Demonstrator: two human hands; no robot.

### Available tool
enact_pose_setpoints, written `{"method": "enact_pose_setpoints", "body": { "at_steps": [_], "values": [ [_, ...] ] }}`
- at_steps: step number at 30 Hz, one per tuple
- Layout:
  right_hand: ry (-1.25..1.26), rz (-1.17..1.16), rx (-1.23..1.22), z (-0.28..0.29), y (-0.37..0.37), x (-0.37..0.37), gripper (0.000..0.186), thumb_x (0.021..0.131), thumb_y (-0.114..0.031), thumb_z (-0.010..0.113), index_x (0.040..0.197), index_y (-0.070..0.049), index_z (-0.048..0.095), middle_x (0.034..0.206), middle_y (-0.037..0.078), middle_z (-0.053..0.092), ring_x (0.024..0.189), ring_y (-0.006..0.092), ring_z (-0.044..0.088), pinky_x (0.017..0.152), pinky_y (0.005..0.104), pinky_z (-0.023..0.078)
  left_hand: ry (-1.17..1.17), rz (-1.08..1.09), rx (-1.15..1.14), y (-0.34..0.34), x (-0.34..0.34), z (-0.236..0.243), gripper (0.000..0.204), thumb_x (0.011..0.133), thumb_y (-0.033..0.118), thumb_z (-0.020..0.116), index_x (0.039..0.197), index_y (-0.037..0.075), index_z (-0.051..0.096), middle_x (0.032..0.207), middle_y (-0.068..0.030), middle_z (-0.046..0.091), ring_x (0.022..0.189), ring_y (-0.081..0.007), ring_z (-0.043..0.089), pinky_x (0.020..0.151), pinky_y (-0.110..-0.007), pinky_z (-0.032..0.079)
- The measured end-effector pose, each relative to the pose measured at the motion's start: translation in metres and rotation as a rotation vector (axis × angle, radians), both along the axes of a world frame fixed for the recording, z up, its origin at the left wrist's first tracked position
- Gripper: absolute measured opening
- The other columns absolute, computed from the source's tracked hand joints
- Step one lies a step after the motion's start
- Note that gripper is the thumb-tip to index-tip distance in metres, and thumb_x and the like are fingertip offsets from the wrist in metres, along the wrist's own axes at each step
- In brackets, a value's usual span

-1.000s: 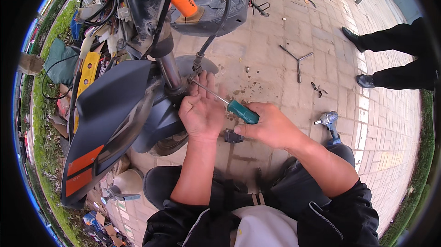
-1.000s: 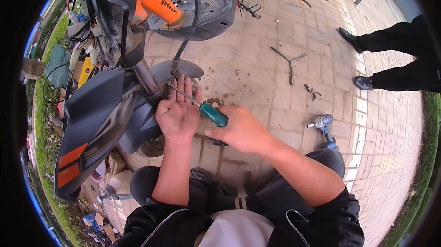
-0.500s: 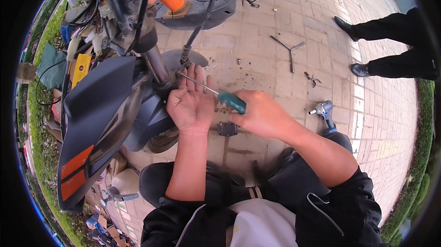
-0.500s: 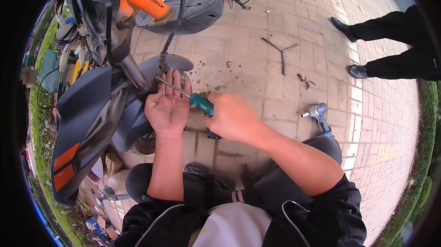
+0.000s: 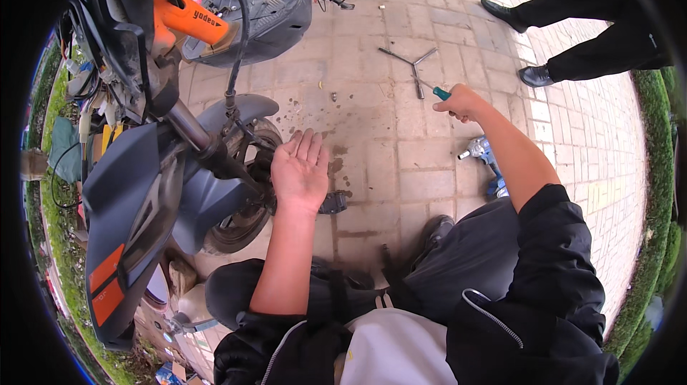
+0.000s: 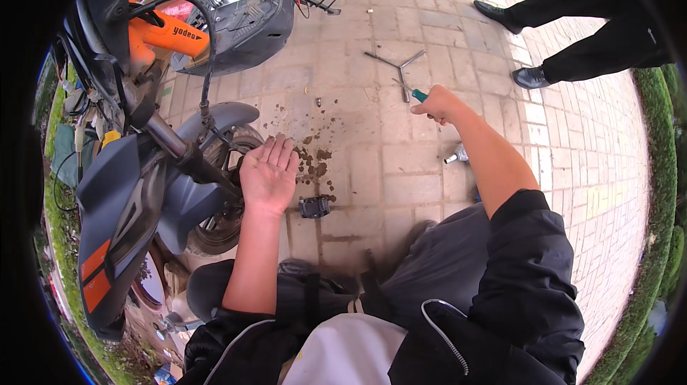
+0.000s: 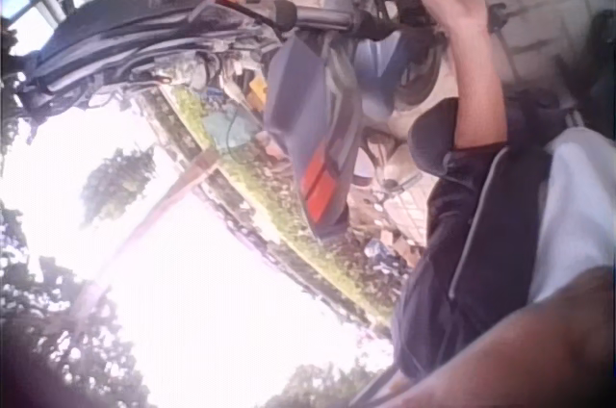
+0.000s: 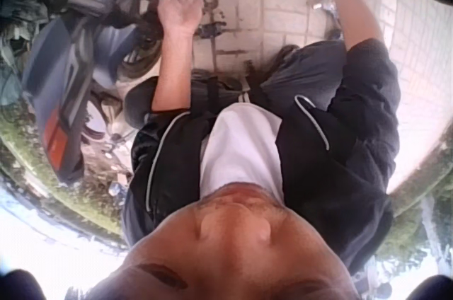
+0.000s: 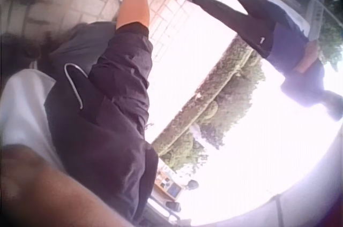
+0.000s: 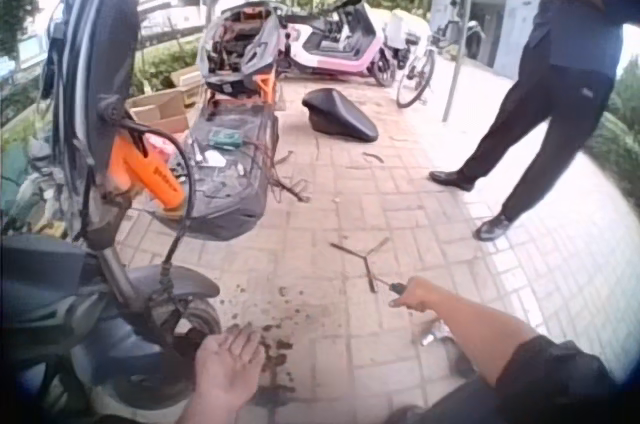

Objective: The person repairs the front wheel assembly of an orange electric scooter. They use a cordless impact driver and a screwdriver to remove and install bolts on the brake caliper and wheel hub. The person also handles brake pads and wires during the process.

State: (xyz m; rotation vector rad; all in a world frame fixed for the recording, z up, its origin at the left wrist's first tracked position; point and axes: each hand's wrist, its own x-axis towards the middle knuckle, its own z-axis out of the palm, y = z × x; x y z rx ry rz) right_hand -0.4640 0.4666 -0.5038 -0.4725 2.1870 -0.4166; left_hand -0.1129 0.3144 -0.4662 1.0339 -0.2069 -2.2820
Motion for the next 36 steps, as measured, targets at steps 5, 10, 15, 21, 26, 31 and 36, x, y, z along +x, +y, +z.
{"method": "enact_pose_setpoints", "body": {
  "at_steps": [5, 10, 15, 21, 26, 31, 36],
  "values": [
    [0.035, -0.037, 0.004, -0.037, 0.024, -0.028, 0.043, 0.077, -0.028, 0.076, 0.06, 0.002, 0.05, 0.054, 0.009, 0.051, 0.039, 0.016, 0.043, 0.035, 0.033, 0.031, -0.032, -0.048, -0.013, 0.015, 0.006, -0.011, 0.048, 0.096, 0.029, 0.044, 0.135, 0.001, 0.039, 0.142, -0.0122, 0.041, 0.136, -0.0251, 0.034, 0.112, -0.039, 0.027],
    [0.036, -0.052, -0.035, -0.077, 0.031, -0.054, 0.046, 0.078, -0.032, 0.075, 0.06, 0.003, 0.051, 0.053, 0.01, 0.051, 0.038, 0.0172, 0.045, 0.034, 0.0341, 0.032, -0.119, -0.103, -0.03, 0.031, -0.004, -0.015, 0.052, 0.099, 0.035, 0.038, 0.136, -0.001, 0.038, 0.143, -0.0143, 0.042, 0.135, -0.0274, 0.036, 0.111, -0.039, 0.029],
    [0.101, -0.032, 0.012, -0.1, 0.046, -0.089, 0.051, 0.078, -0.04, 0.074, 0.065, 0.005, 0.056, 0.056, 0.013, 0.055, 0.041, 0.0207, 0.052, 0.038, 0.0374, 0.039, -0.132, -0.132, -0.023, 0.047, -0.002, -0.033, 0.053, 0.099, 0.038, 0.041, 0.134, -0.001, 0.04, 0.141, -0.0149, 0.043, 0.133, -0.0279, 0.038, 0.111, -0.041, 0.029],
    [0.514, -0.156, 0.048, -0.128, 0.124, -0.14, 0.053, 0.079, -0.048, 0.071, 0.074, 0.003, 0.059, 0.073, 0.019, 0.064, 0.062, 0.0306, 0.064, 0.056, 0.0423, 0.049, -0.185, -0.124, -0.026, 0.055, -0.001, -0.037, 0.058, 0.097, 0.042, 0.046, 0.135, 0.0, 0.039, 0.14, -0.0148, 0.044, 0.135, -0.0272, 0.035, 0.113, -0.04, 0.028],
    [0.55, -0.23, 0.122, -0.148, 0.177, -0.126, 0.056, 0.079, -0.049, 0.07, 0.094, 0.004, 0.062, 0.095, 0.023, 0.067, 0.093, 0.0372, 0.065, 0.079, 0.046, 0.05, -0.226, -0.173, 0.0, 0.056, -0.014, -0.045, 0.058, 0.098, 0.041, 0.045, 0.137, -0.001, 0.037, 0.142, -0.0153, 0.042, 0.134, -0.0283, 0.038, 0.11, -0.041, 0.034],
    [0.755, -0.113, 0.251, -0.133, 0.173, -0.094, 0.056, 0.081, -0.045, 0.068, 0.117, -0.003, 0.059, 0.112, 0.019, 0.063, 0.106, 0.0351, 0.06, 0.09, 0.0433, 0.048, -0.248, -0.211, -0.003, 0.062, -0.021, -0.049, 0.059, 0.098, 0.042, 0.045, 0.137, -0.001, 0.037, 0.142, -0.016, 0.043, 0.133, -0.0289, 0.039, 0.111, -0.041, 0.033],
    [0.75, 0.101, 0.01, -0.148, 0.145, -0.102, 0.046, 0.084, -0.034, 0.066, 0.119, -0.006, 0.061, 0.117, 0.015, 0.061, 0.11, 0.0336, 0.057, 0.094, 0.0437, 0.046, -0.269, -0.253, -0.012, 0.069, -0.034, -0.066, 0.059, 0.098, 0.044, 0.043, 0.136, -0.001, 0.038, 0.14, -0.0159, 0.045, 0.131, -0.0282, 0.041, 0.111, -0.04, 0.032]
  ]
}}
